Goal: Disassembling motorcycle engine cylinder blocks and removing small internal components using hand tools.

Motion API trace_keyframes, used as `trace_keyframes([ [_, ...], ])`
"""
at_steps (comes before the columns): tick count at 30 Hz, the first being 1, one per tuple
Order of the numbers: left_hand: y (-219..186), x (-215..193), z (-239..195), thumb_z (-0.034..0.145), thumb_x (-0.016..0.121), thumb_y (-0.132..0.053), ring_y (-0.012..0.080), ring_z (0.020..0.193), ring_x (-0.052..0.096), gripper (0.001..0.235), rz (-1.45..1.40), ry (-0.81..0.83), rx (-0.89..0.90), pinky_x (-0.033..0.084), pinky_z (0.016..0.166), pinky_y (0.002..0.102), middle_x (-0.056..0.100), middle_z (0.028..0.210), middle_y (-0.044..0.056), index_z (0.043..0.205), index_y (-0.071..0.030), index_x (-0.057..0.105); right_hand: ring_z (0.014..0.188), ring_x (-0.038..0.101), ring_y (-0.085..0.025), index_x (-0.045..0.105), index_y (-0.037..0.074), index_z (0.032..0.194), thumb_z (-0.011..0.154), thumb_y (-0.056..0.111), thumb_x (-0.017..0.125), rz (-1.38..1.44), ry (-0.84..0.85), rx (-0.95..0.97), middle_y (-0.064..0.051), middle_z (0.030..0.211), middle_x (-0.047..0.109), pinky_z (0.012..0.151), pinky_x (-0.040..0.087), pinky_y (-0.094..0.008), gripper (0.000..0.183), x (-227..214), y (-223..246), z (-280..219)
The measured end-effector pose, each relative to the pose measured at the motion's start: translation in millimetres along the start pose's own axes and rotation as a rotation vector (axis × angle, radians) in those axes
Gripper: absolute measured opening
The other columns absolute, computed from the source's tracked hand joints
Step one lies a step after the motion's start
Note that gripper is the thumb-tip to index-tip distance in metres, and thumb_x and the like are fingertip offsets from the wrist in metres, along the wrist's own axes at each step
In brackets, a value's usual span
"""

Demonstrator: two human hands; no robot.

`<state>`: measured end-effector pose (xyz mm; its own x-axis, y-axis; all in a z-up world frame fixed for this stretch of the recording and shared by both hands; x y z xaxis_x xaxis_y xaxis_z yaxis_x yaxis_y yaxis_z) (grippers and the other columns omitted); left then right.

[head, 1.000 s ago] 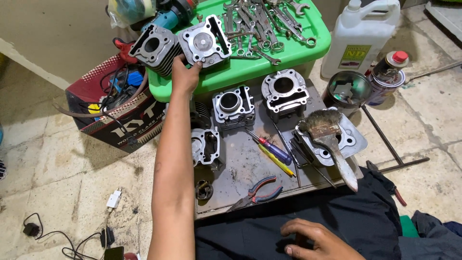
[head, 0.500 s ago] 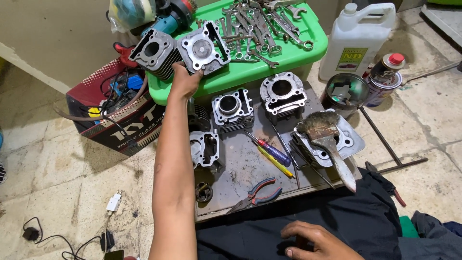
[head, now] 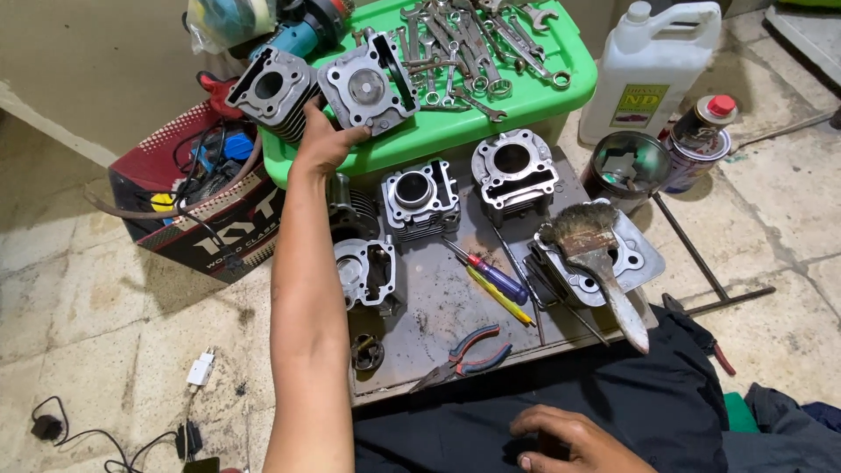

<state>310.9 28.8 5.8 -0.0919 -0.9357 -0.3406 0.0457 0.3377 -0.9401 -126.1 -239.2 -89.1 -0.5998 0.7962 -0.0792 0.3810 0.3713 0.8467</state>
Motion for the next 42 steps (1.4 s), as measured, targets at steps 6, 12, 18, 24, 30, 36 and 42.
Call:
trace_keyframes([
  [6,-7,-3,-13,0.081,0.072,-0.003,0.0268,0.117,0.060,0.077,0.131,0.019,0.126,0.048,0.101,0.034,0.045,0.136,0.018,0.129,-0.015,0.013,0.103,0.067,-0.009,0.069,0.021,0.118,0.086,0.042,0.067,-0.049,-0.041,-0.042,0.005,0.122,0.066,0.083,0.050,-0.025,0.037,-5,-5,-3],
  [12,-6,-12,-10,0.084,0.070,-0.004,0.0367,0.130,0.045,0.081,0.324,0.071,0.104,0.037,0.109,0.045,0.036,0.146,0.022,0.133,-0.016,0.006,0.105,0.068,-0.010,0.067,0.023,0.119,0.088,0.043,0.065,-0.100,-0.013,-0.105,0.003,0.125,0.065,0.082,0.051,-0.025,0.037,-6,-10,1],
  [18,9,-6,-4,0.089,0.066,-0.013,0.0341,0.135,0.041,0.085,0.175,0.118,0.123,0.029,0.111,0.042,0.041,0.146,0.020,0.138,-0.016,-0.004,0.099,0.069,-0.011,0.068,0.019,0.116,0.088,0.039,0.067,-0.078,-0.028,-0.189,0.001,0.121,0.067,0.077,0.052,-0.025,0.035,0,-10,8],
  [24,0,-5,-11,0.090,0.063,-0.014,0.0372,0.124,0.052,0.083,0.327,0.062,0.072,0.040,0.101,0.044,0.049,0.141,0.016,0.143,-0.020,-0.001,0.100,0.067,-0.009,0.069,0.019,0.116,0.088,0.040,0.066,-0.081,-0.027,-0.152,0.003,0.121,0.067,0.080,0.050,-0.025,0.036,2,5,1],
  [30,-30,0,-62,0.093,0.068,-0.018,0.0444,0.144,0.019,0.094,0.374,-0.012,0.029,0.025,0.112,0.057,0.000,0.159,0.025,0.151,-0.018,-0.007,0.099,0.067,-0.011,0.068,0.020,0.120,0.087,0.041,0.065,-0.049,-0.021,-0.067,0.004,0.121,0.066,0.082,0.049,-0.028,0.039,8,-1,-1],
  [36,-46,-3,-163,0.085,0.063,-0.030,0.0299,0.129,0.040,0.064,0.530,-0.034,0.127,0.042,0.101,0.057,0.021,0.144,0.015,0.136,-0.012,0.031,0.106,0.071,-0.012,0.074,0.017,0.110,0.085,0.035,0.069,0.014,-0.122,-0.033,0.003,0.114,0.074,0.087,0.051,-0.030,0.032,23,-9,4],
  [42,-7,-8,-258,0.067,0.065,-0.066,0.0316,0.141,0.024,0.102,0.557,-0.038,-0.162,0.027,0.109,0.063,0.024,0.152,0.016,0.147,-0.015,0.028,0.102,0.073,-0.012,0.075,0.016,0.108,0.085,0.035,0.069,0.014,-0.089,-0.087,0.001,0.109,0.075,0.086,0.055,-0.032,0.030,50,-21,10],
])
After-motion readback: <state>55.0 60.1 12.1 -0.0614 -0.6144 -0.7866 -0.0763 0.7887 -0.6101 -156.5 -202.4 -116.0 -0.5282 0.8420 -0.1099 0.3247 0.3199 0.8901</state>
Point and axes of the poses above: each hand's wrist, its own z-axis towards the middle knuckle, its own x-axis out of the palm, y = z × x, the point moved 2 cm from there along z, towards the middle knuckle
